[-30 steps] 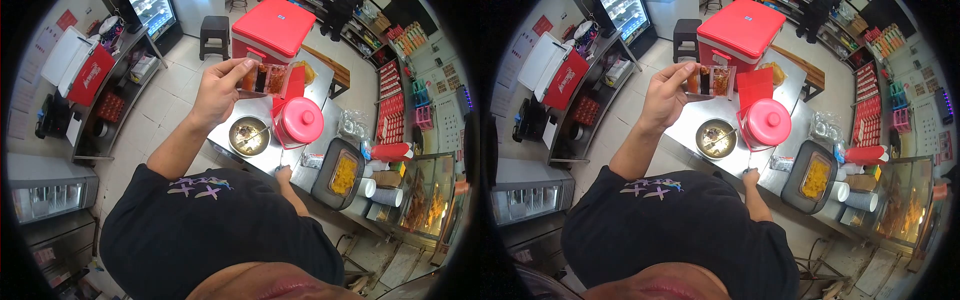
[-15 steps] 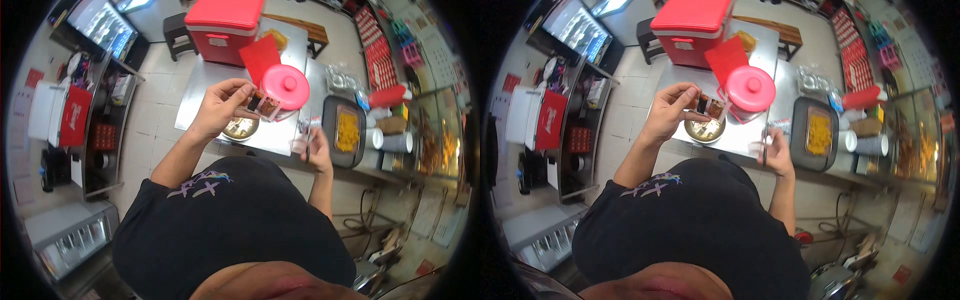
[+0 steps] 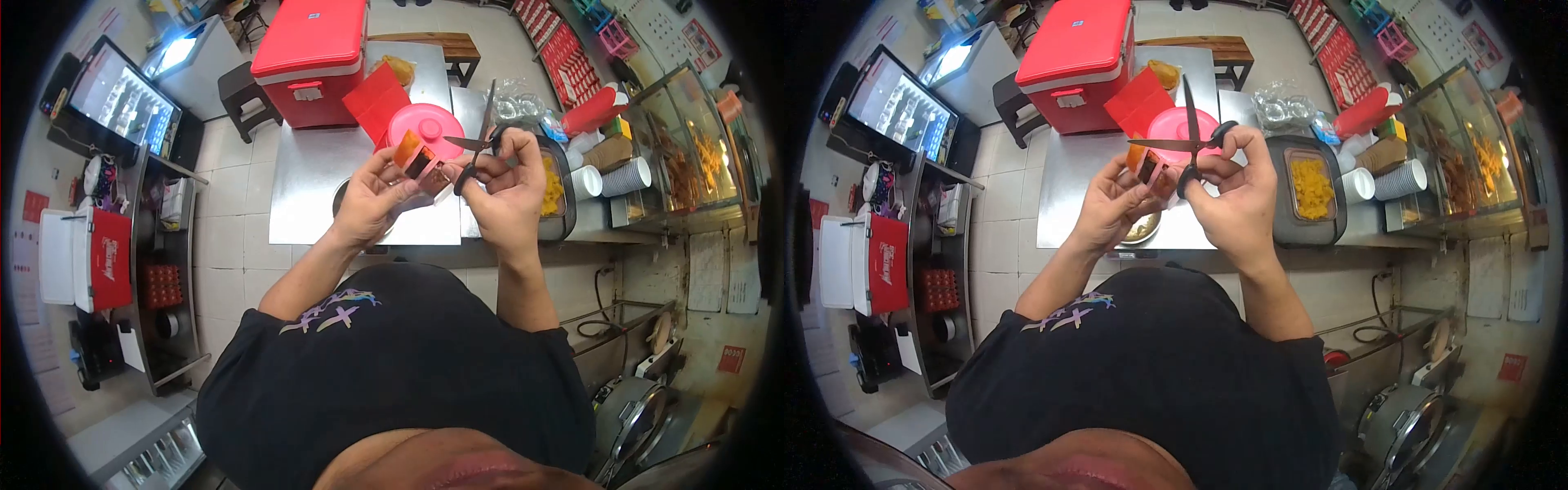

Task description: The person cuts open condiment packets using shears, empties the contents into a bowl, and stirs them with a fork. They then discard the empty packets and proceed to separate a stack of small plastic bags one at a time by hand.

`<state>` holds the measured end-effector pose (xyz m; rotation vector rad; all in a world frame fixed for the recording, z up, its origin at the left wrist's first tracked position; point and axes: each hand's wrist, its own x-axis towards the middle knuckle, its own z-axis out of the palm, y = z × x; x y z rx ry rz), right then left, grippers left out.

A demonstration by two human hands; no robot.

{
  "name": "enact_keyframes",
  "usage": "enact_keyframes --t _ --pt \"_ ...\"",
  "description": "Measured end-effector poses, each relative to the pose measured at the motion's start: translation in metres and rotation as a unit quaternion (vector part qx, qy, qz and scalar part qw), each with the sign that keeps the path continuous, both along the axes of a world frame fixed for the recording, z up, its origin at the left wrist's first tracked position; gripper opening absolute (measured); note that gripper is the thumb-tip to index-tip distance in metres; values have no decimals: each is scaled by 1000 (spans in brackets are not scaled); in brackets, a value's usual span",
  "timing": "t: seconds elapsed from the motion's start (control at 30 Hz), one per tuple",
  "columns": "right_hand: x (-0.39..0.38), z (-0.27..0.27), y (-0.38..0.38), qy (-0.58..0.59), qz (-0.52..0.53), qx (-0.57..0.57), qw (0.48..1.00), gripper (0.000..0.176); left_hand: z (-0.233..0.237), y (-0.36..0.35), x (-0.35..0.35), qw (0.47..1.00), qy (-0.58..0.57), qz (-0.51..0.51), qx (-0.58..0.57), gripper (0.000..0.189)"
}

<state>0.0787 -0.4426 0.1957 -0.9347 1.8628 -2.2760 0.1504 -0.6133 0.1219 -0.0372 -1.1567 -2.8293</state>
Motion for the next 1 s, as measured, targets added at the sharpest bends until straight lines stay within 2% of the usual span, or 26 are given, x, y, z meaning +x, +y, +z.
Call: enact_keyframes --t 0.1,0.13,0.17,0.2,0.27,0.3,0.37,0.6,0.77,1.0 --pt "8 9 -7 -51 5 -8 999 48 -18 -9 9 998 12 59 1 49" --pt "6 16 1 37 -12 118 992 49 -20 -13 13 997 11 81 -10 47" --pt "5 25 11 124 -29 240 963 50 -24 -20 15 993 14 102 -52 46" --pt "5 35 20 75 -11 293 953 55 -24 -25 18 993 11 107 -48 46" --pt "-3 47 40 119 48 390 912 58 -19 -31 23 988 20 139 -67 46" --pt "-3 50 44 116 50 394 910 58 -17 -33 27 987 16 142 -80 47" --pt "-2 52 49 119 91 465 873 60 -18 -31 30 987 22 138 -77 47" --pt "11 52 49 155 89 464 868 60 -10 -14 31 990 55 95 -91 49" --pt "17 47 54 145 70 419 894 63 -3 -8 30 986 75 79 -126 48" --pt "19 45 54 120 124 390 904 55 8 -14 39 983 73 85 -147 49"
